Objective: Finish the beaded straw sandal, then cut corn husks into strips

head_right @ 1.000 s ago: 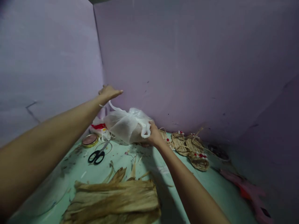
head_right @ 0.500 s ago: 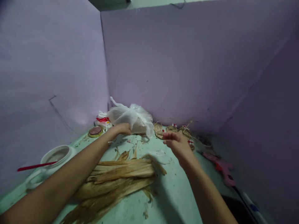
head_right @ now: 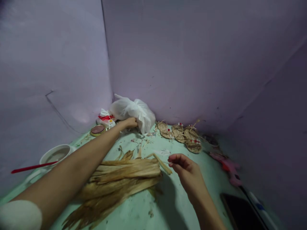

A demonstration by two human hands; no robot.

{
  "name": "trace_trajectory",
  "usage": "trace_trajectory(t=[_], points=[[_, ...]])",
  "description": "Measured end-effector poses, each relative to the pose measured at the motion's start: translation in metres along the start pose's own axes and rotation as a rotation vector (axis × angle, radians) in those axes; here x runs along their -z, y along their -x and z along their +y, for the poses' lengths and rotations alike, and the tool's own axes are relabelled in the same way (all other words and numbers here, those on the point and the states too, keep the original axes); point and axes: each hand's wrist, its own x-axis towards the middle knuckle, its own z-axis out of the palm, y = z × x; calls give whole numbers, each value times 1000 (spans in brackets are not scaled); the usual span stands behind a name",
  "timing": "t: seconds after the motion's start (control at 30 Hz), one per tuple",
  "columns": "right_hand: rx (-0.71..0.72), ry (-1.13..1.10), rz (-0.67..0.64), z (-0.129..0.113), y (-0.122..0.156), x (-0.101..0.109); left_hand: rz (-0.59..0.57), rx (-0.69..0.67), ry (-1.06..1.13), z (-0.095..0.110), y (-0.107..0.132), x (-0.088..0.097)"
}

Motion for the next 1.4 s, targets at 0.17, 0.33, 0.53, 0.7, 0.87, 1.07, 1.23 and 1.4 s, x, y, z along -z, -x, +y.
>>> trace_trajectory(t=[0.17, 0.33, 0.53, 0.7, 0.87, 1.07, 1.23, 1.4], points=[[-35, 50, 7, 7, 14, 4, -16, 42, -239, 15, 55, 7], [-269, 181, -234, 20, 44, 5, -177, -107, -361, 3, 159, 6], [-440, 34, -517, 30, 79, -22, -299, -14, -549, -21, 230, -36], [-379, -285, -463, 33, 84, -37, -103, -63, -613, -23, 228, -59], [-210, -374, -365, 32, 80, -31, -24, -140, -184, -22, 201, -13], [-244, -372, -120, 32, 65, -13, -161, -66, 1, -24, 176, 31], [-251, -314, 31, 34, 59, -7, -9, -67, -200, -39, 171, 21], [-267, -320, 37, 39, 58, -10, 374, 145, -400, -50, 156, 24]])
